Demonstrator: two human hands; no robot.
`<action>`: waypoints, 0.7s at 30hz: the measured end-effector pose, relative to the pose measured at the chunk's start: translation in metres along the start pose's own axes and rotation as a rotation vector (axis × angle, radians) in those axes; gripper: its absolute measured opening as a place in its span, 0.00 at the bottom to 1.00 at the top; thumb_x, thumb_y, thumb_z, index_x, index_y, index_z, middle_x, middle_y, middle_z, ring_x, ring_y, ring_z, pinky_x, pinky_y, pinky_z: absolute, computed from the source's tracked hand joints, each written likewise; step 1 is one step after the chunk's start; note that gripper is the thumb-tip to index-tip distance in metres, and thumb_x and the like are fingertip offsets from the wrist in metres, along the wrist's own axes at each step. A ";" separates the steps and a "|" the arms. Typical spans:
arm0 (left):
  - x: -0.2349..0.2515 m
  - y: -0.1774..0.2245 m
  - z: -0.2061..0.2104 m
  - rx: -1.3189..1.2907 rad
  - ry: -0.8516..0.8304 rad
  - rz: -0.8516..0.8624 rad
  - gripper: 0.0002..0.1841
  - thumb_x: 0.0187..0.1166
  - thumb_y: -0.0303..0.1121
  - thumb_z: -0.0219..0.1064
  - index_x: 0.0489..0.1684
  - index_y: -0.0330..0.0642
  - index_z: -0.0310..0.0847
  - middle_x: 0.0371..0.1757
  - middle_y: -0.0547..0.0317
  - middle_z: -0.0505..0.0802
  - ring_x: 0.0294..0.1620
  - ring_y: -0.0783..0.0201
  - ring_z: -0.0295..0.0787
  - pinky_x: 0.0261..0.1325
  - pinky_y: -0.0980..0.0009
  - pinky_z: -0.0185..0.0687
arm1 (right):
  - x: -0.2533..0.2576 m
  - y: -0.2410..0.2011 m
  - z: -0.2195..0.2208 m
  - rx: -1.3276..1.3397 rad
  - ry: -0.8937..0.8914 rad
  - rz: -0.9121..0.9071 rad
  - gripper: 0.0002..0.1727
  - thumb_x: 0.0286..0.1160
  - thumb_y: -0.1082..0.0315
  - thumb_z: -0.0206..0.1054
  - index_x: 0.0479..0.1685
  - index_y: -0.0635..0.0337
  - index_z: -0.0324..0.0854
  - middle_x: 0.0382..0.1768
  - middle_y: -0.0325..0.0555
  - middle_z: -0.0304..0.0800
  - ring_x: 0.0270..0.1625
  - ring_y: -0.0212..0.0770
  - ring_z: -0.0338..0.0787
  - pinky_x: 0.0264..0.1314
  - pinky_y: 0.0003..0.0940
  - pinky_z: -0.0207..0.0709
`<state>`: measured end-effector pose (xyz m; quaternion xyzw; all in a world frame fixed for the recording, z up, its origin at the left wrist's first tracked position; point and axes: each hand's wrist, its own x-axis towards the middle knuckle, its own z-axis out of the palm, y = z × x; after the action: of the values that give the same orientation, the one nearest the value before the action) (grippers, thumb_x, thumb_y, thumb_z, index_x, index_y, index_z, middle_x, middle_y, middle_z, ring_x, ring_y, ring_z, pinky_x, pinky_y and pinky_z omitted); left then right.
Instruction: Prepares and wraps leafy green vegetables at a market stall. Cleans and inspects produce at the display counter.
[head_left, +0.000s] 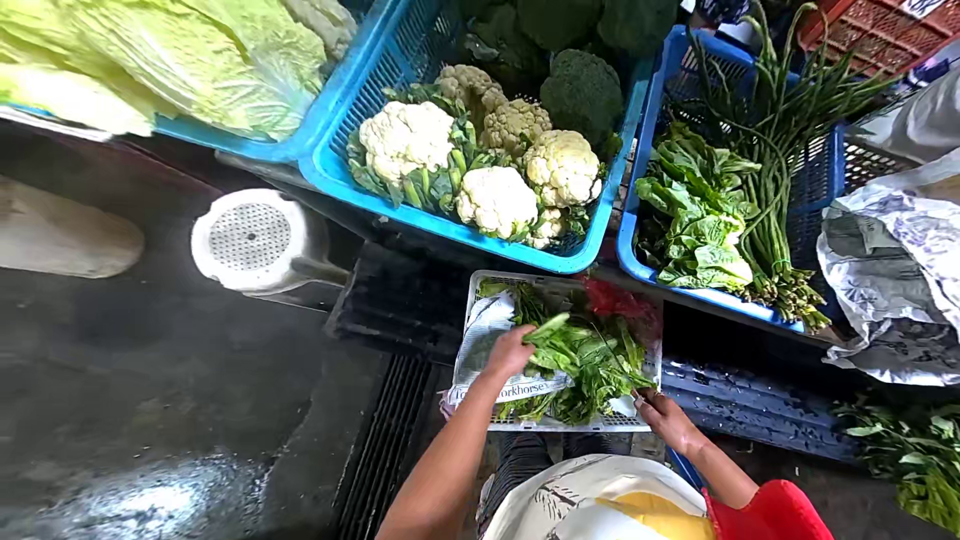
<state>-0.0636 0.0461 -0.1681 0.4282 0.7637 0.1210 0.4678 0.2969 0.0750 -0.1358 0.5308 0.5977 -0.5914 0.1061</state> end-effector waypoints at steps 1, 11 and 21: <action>0.002 -0.003 -0.008 0.050 0.059 -0.028 0.24 0.78 0.29 0.67 0.76 0.44 0.80 0.73 0.38 0.85 0.77 0.39 0.79 0.79 0.37 0.70 | 0.000 0.000 0.000 0.005 0.000 0.002 0.28 0.89 0.48 0.53 0.76 0.58 0.74 0.43 0.48 0.85 0.38 0.40 0.83 0.48 0.42 0.79; 0.043 0.078 0.092 0.342 -0.015 0.251 0.18 0.87 0.31 0.56 0.71 0.40 0.82 0.73 0.39 0.84 0.79 0.38 0.76 0.80 0.40 0.70 | -0.001 0.006 -0.011 0.118 0.034 -0.008 0.28 0.87 0.49 0.53 0.76 0.57 0.75 0.36 0.41 0.81 0.30 0.33 0.76 0.36 0.34 0.75; 0.076 0.070 0.127 -0.010 -0.187 0.058 0.24 0.77 0.31 0.66 0.75 0.42 0.79 0.77 0.44 0.83 0.80 0.45 0.76 0.80 0.42 0.72 | -0.021 -0.001 -0.026 0.051 0.072 -0.054 0.30 0.84 0.45 0.53 0.75 0.55 0.75 0.41 0.41 0.85 0.35 0.32 0.81 0.42 0.33 0.78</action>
<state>0.0628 0.1191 -0.2415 0.4571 0.7033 0.0978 0.5357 0.3179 0.0863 -0.1121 0.5378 0.6001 -0.5897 0.0548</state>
